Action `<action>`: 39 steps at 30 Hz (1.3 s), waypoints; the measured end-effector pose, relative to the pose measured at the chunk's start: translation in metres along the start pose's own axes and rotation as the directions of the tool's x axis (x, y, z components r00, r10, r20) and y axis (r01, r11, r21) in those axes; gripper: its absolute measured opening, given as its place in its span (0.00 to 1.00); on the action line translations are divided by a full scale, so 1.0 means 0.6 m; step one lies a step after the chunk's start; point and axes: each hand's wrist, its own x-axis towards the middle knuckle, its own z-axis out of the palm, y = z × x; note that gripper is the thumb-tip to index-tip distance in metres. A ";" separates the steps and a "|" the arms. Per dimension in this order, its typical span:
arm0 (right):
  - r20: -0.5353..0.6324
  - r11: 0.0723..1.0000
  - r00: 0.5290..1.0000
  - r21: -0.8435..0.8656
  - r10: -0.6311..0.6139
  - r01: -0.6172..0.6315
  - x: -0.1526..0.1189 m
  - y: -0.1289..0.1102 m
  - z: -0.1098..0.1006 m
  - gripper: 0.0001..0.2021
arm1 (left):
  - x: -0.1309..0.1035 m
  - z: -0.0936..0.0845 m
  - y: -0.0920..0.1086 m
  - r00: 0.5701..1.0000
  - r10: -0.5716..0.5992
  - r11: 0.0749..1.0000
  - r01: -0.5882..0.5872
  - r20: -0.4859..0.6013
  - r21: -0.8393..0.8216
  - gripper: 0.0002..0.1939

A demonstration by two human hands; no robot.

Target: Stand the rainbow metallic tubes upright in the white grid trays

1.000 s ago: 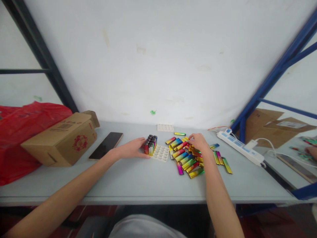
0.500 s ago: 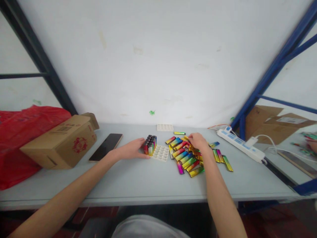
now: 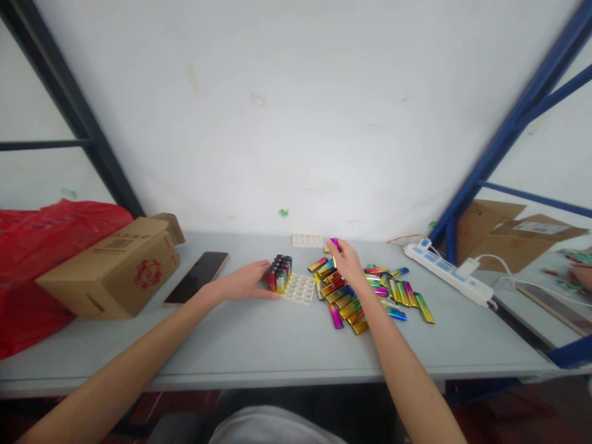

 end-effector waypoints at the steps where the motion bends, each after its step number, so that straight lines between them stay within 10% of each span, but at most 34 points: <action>1: 0.056 0.995 0.998 0.098 0.014 -0.019 -0.005 -0.009 0.009 0.30 | 0.000 0.000 0.000 1.000 0.000 1.000 0.000 0.000 -0.006 0.31; 7: 0.328 0.859 0.938 0.443 0.113 -0.258 -0.028 -0.045 0.049 0.29 | 0.001 0.004 -0.003 1.000 0.003 1.000 -0.003 -0.017 -0.020 0.31; 18: 0.047 0.998 0.998 0.056 0.039 -0.042 -0.044 -0.049 0.070 0.27 | 0.003 0.004 -0.003 1.000 0.011 1.000 -0.011 -0.010 0.003 0.33; 39: 0.097 0.992 0.991 -0.074 -0.095 0.102 -0.050 -0.055 0.074 0.19 | 0.001 0.003 -0.003 1.000 0.025 1.000 -0.025 -0.009 0.002 0.32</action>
